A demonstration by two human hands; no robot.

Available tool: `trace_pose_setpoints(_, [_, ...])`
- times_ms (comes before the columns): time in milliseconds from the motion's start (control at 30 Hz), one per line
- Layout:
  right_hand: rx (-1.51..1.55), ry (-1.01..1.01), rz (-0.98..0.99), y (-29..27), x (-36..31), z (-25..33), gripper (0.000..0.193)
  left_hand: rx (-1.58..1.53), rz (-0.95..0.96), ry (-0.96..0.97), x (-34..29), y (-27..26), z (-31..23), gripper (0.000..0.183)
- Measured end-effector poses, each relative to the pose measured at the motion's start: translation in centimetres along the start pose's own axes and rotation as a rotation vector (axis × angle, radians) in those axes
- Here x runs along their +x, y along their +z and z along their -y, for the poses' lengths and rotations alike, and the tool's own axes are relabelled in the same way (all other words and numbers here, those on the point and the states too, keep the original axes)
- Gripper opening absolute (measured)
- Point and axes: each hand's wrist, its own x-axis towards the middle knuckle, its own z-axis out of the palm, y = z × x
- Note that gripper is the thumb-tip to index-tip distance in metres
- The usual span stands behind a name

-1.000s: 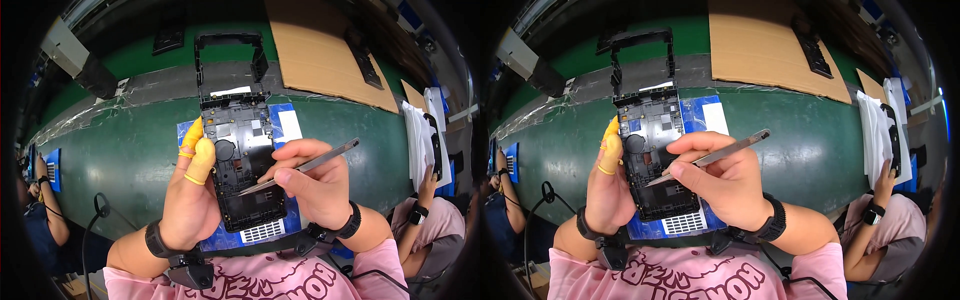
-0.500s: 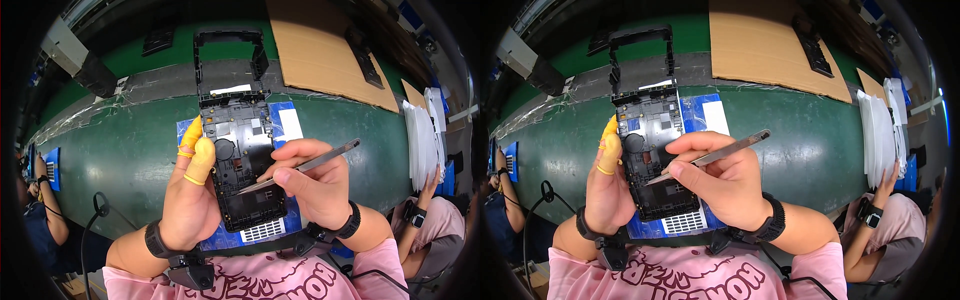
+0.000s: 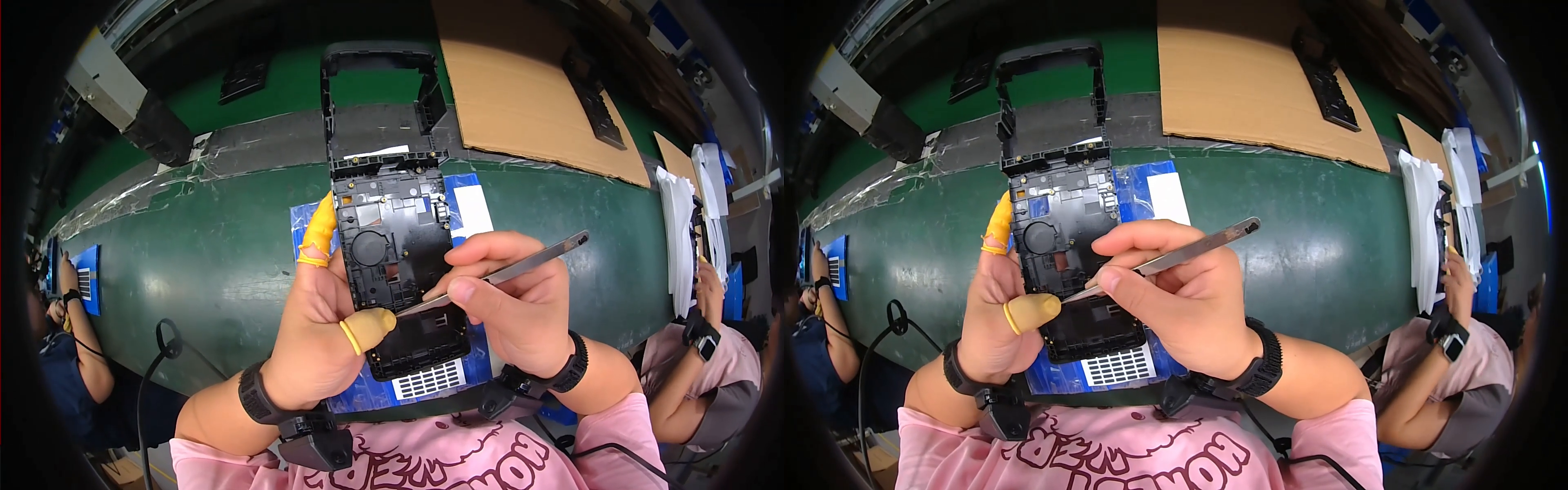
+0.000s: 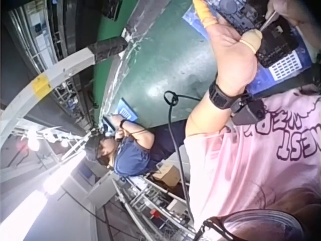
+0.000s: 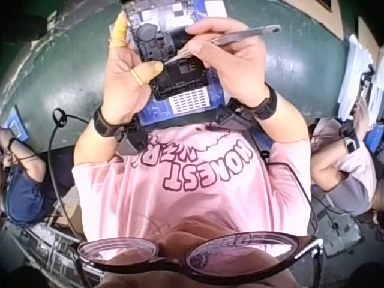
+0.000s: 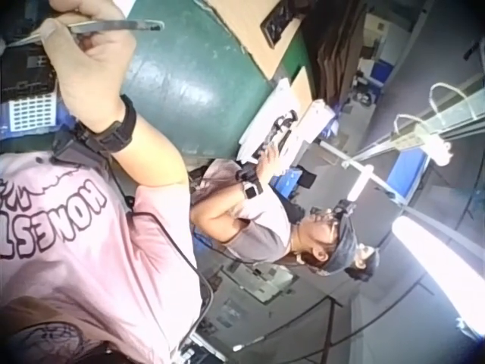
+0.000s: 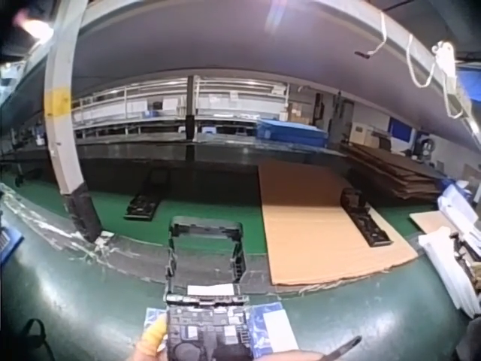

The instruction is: The worker is using tweezers to position and install small internal components into a black plastic electronic housing unit on a factory assembly line.

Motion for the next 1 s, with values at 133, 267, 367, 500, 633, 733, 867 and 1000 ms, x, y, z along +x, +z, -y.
trace_pose_setpoints(133, [0.283,-0.046,-0.076,-1.1,0.8,0.3,0.023,0.116,-0.055,0.121,0.3,-1.2,-0.8,0.095])
trace_pose_setpoints(267, [0.092,-0.043,-0.168,-2.0,1.8,-0.1,0.022,0.086,-0.101,0.302,1.4,-1.6,-3.4,0.084])
trace_pose_setpoints(367, [-0.070,0.069,-0.137,-1.8,2.4,-1.2,0.017,0.014,-0.175,0.374,1.4,-3.1,-4.0,0.050])
trace_pose_setpoints(500, [-0.109,0.109,-0.143,-2.2,2.6,-1.5,0.018,-0.023,-0.317,0.365,2.1,-3.3,-3.8,0.034])
trace_pose_setpoints(633, [-0.102,0.107,-0.139,-2.1,2.6,-1.5,0.017,-0.038,-0.363,0.252,2.1,-3.3,-3.9,0.030])
trace_pose_setpoints(733, [-0.129,0.110,-0.148,-2.2,2.6,-1.5,0.018,-0.138,-0.254,0.183,2.2,-3.4,-3.8,0.030])
trace_pose_setpoints(867, [-0.132,0.118,-0.167,-2.3,2.7,-1.5,0.017,-0.150,-0.274,0.160,2.4,-3.6,-3.6,0.031])
trace_pose_setpoints(1000, [-0.143,0.128,-0.170,-2.1,2.7,-1.4,0.017,-0.141,-0.295,0.175,2.2,-3.5,-3.4,0.031])
